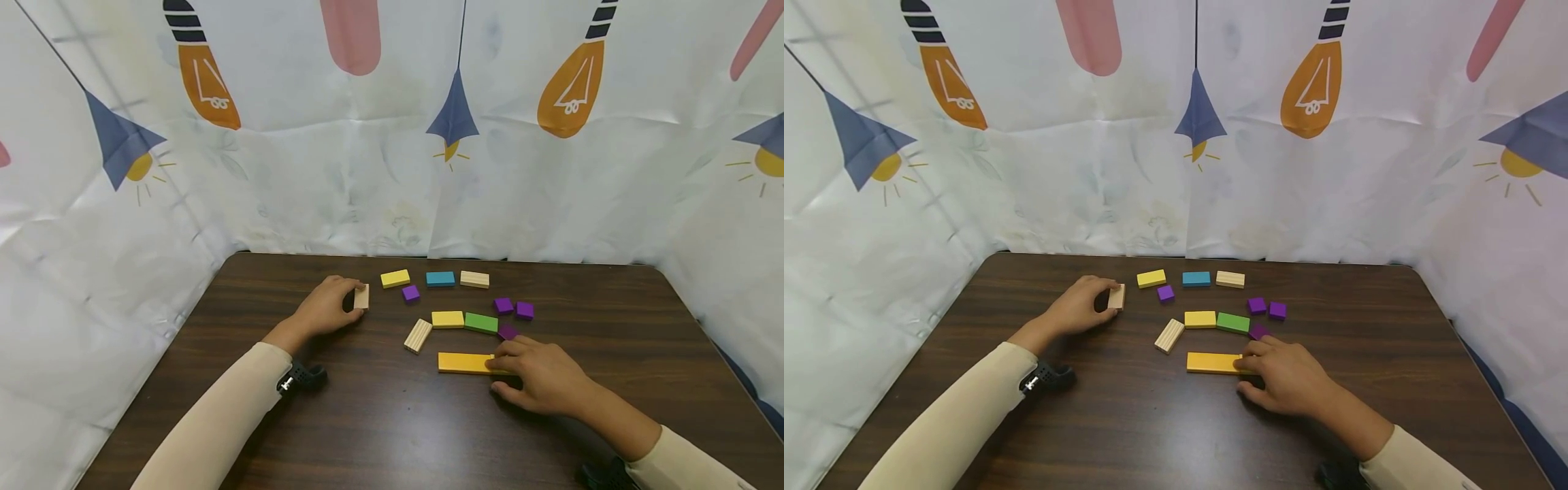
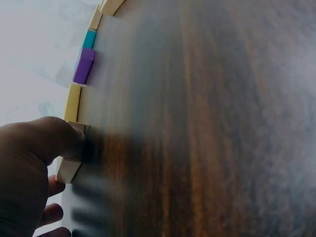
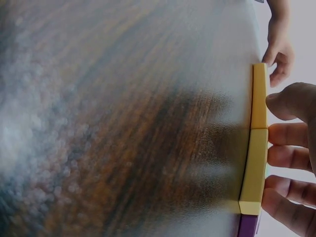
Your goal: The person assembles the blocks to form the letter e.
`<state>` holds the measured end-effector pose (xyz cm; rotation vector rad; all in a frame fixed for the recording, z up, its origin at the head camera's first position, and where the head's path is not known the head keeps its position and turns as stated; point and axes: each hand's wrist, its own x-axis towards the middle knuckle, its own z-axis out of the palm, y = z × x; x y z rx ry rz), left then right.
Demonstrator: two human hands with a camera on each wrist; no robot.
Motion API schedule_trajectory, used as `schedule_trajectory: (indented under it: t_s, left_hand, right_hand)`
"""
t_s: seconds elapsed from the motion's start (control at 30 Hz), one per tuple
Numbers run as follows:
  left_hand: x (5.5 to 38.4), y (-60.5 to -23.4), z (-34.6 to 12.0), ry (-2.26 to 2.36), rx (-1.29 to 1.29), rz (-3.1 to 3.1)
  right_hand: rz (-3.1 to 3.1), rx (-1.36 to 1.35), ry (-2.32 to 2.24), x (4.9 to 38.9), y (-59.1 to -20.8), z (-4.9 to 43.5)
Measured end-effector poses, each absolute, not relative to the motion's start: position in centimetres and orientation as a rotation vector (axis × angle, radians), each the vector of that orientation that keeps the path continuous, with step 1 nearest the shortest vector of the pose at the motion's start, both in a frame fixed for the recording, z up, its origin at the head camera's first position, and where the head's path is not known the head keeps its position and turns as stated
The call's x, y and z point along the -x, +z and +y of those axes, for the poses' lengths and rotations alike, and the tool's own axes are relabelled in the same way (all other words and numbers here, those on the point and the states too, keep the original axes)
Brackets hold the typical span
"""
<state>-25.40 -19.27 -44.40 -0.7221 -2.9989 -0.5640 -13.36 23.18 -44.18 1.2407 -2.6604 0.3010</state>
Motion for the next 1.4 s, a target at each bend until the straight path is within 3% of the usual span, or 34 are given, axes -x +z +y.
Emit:
schedule_trajectory:
  t_s: [0.5,1.4]
  left_hand:
    - [24.9,-44.3,-19.2,-0.556,0.834,-2.906]
    - [19.6,-43.3,-14.8,-0.594,1.205,-2.771]
  right_hand:
    - [-2.669,-1.241,0.289,13.4,-44.2,23.1]
    - [-2.663,-1.235,0.283,13.4,-44.3,23.2]
